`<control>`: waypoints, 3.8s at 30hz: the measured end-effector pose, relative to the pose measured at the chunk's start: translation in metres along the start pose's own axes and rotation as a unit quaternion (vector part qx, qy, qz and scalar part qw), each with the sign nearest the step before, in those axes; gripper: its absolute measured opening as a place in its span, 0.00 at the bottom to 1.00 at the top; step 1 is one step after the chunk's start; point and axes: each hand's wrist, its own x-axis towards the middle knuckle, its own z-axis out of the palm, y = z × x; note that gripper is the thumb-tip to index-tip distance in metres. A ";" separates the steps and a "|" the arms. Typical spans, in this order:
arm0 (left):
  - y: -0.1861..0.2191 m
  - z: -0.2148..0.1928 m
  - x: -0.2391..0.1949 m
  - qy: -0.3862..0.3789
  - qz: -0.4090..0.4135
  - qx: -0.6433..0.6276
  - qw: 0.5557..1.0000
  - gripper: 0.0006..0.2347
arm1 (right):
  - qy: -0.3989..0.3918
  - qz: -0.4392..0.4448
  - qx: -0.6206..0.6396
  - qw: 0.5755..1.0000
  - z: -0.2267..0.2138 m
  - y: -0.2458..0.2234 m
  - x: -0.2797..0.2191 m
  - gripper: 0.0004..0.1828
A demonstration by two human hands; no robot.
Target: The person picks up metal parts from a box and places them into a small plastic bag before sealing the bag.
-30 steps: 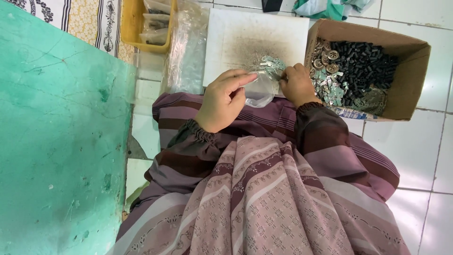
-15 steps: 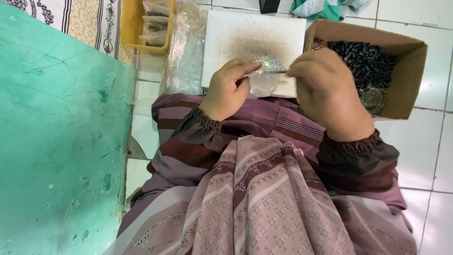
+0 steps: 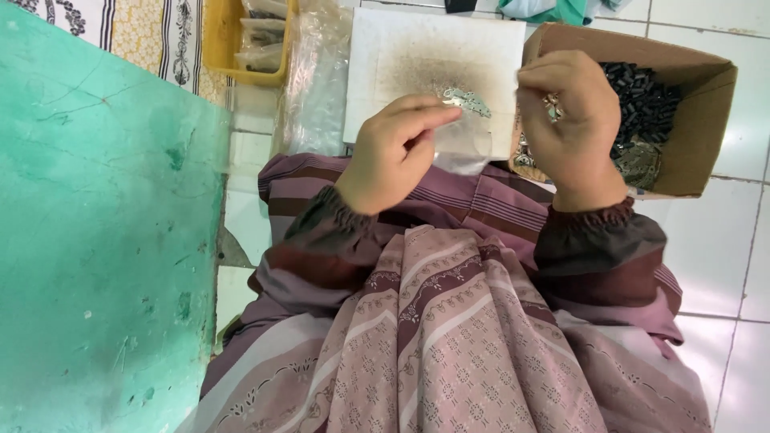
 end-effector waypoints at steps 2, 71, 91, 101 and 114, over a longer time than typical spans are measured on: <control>-0.013 0.001 -0.001 0.017 0.030 0.012 0.999 0.17 | 0.021 0.043 -0.033 0.998 0.017 0.056 -0.032 0.13; -0.084 0.015 -0.004 0.076 -0.087 -0.047 0.992 0.20 | -0.117 -0.065 -0.066 0.989 0.043 -0.011 0.034 0.09; -0.071 0.002 -0.014 0.108 -0.078 -0.046 0.990 0.19 | -0.215 0.307 -0.156 0.914 0.125 0.144 -0.109 0.09; -0.083 0.004 -0.019 0.106 -0.090 -0.083 0.987 0.19 | -0.309 0.388 -0.145 0.856 0.135 0.168 -0.097 0.07; -0.093 0.005 -0.021 0.115 -0.066 -0.060 0.989 0.18 | -0.319 0.402 -0.173 0.841 0.138 0.168 -0.098 0.09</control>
